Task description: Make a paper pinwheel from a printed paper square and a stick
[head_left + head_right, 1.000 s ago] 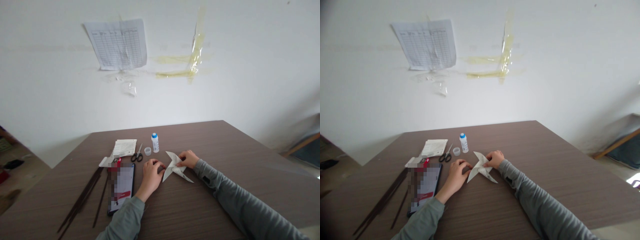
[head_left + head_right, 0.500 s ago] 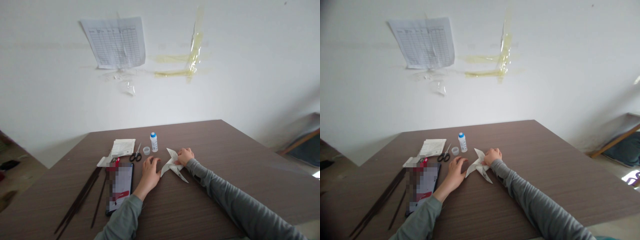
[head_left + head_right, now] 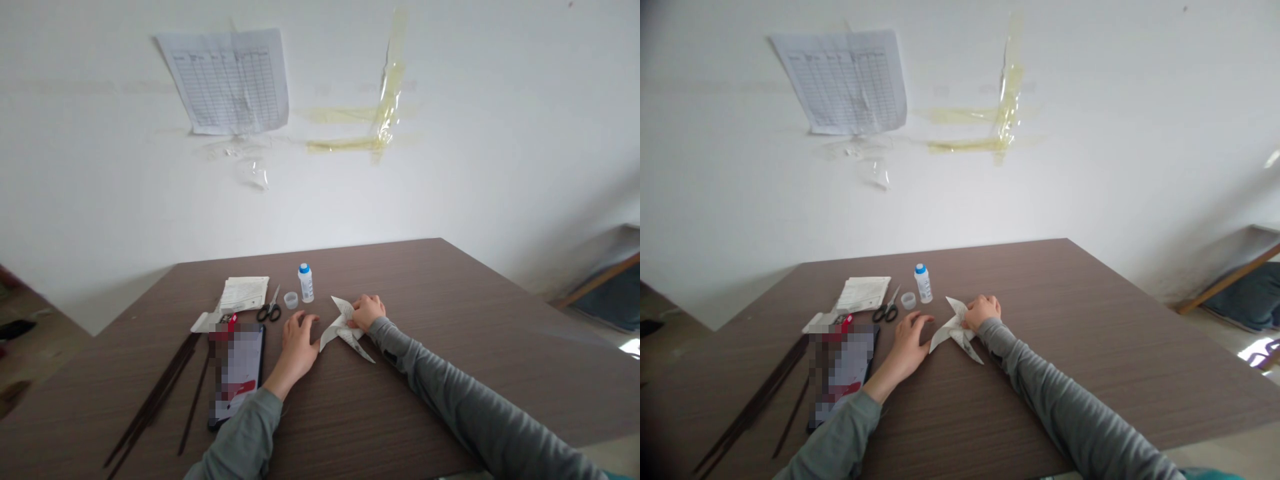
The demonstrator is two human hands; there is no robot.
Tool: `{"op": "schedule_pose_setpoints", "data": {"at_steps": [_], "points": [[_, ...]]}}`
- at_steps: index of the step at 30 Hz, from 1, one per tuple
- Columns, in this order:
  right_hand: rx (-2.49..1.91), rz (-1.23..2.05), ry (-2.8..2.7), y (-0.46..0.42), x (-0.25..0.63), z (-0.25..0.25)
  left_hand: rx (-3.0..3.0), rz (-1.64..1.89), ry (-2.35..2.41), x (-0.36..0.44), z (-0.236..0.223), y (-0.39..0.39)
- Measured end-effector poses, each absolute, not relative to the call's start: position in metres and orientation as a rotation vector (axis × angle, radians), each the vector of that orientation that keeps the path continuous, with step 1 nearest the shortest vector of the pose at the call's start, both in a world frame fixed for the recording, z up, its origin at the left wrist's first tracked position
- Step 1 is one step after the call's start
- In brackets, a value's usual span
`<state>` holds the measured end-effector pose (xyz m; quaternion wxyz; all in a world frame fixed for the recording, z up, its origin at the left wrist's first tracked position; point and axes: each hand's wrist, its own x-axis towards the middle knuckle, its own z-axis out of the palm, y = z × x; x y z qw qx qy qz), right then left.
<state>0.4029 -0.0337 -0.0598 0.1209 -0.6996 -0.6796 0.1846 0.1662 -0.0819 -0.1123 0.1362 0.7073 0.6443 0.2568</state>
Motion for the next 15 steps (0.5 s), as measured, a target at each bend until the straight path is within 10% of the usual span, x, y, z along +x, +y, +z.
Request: {"op": "schedule_pose_setpoints", "data": {"at_steps": [15], "points": [[-2.069,0.537,-1.968,-0.0352,0.3968,-0.0625,2.046,0.736,1.866,0.1668,-0.11,-0.0822]]}}
